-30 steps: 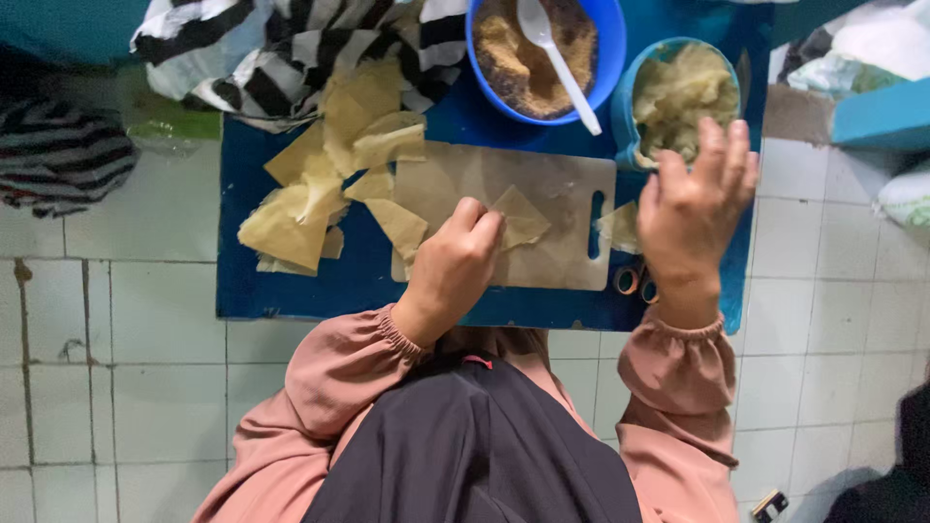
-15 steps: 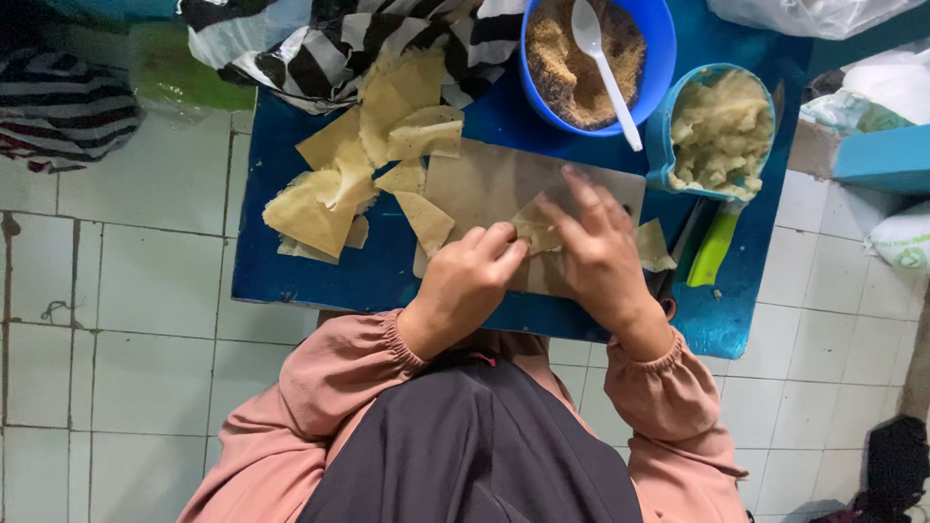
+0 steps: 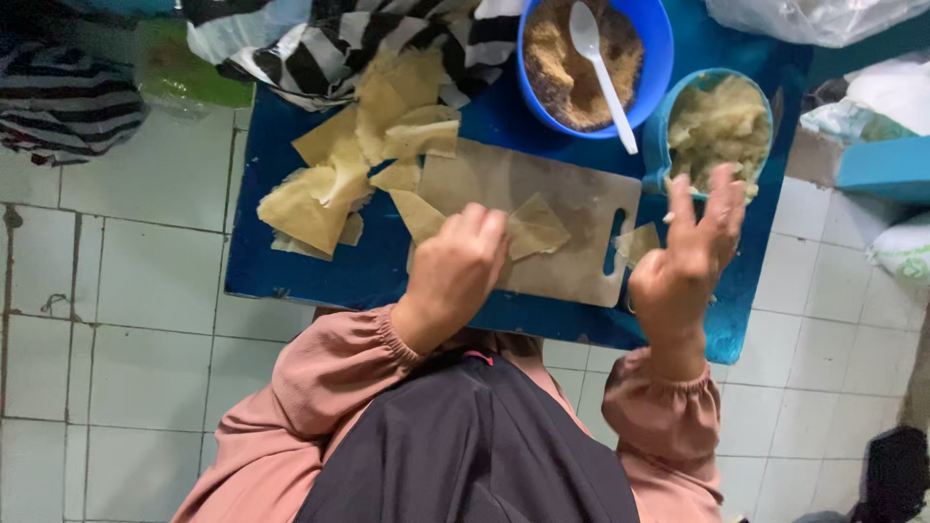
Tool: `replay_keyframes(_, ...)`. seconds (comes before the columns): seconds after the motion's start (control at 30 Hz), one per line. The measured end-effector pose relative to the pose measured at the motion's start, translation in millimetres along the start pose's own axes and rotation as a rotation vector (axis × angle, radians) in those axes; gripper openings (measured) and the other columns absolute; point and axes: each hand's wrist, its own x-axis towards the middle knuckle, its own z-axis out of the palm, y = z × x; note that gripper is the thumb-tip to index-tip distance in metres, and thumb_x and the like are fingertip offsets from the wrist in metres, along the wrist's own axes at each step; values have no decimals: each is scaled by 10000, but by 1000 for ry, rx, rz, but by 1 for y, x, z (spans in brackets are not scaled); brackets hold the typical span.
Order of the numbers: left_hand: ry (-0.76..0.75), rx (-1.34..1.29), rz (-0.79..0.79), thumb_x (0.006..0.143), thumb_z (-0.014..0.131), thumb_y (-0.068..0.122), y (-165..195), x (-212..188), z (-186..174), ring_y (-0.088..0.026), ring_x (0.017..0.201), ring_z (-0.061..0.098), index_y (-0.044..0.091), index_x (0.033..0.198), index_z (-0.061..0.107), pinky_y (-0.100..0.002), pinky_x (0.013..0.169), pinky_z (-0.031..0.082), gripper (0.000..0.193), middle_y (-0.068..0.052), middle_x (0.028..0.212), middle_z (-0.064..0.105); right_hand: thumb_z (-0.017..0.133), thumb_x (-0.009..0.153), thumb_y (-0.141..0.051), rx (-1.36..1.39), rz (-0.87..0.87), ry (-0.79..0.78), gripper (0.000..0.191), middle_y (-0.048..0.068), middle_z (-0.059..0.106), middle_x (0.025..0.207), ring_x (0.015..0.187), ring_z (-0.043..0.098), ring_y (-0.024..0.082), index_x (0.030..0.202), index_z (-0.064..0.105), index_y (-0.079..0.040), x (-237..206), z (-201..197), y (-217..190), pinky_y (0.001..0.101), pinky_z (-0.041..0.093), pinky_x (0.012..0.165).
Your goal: The person sits on the floor at a low table and folds thin square pastry wrappers one at a time on a cutting board, pressing the edges closed by hand. They occasionally use a spoon to scoop a brown mixture from a blue bowl and place it onto a wrapper before folding it.
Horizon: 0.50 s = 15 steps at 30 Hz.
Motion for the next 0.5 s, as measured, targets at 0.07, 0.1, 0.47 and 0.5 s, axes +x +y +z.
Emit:
replay_keyframes(0.07, -15, 42, -33, 897, 713, 258, 3, 1, 2, -243, 817, 643, 87, 988, 579, -355, 606, 544, 236, -84, 919, 557, 478, 880, 121, -65, 81, -3, 684, 298, 256, 1727, 1614, 178, 501, 1560, 540, 88, -3, 8, 12, 575, 168, 1334)
replay_keyframes(0.1, -19, 64, -48, 880, 726, 278, 5, 1, 4, -245, 816, 644, 82, 976, 573, -359, 600, 547, 266, -89, 926, 557, 478, 900, 124, -77, 92, -30, 662, 289, 251, 1724, 1625, 168, 494, 1559, 533, 93, -5, 12, 14, 575, 163, 1339)
replay_keyframes(0.47, -186, 15, -74, 849, 688, 127, 11, 11, 29, -293, 835, 699, 59, 970, 555, -412, 618, 584, 192, -124, 930, 610, 608, 1121, -72, 505, 149, 135, 267, 170, 703, 1164, 1023, 735, 236, 1369, 564, 17, 33, 7, -16, 344, 612, 883)
replay_keyframes(0.5, -185, 21, -69, 848, 682, 109, 13, 11, 30, -295, 830, 705, 57, 984, 553, -413, 619, 584, 194, -127, 928, 616, 635, 1106, -90, 618, 216, 97, 260, 136, 690, 1053, 908, 707, 186, 1329, 549, 15, 47, 15, -20, 309, 588, 784)
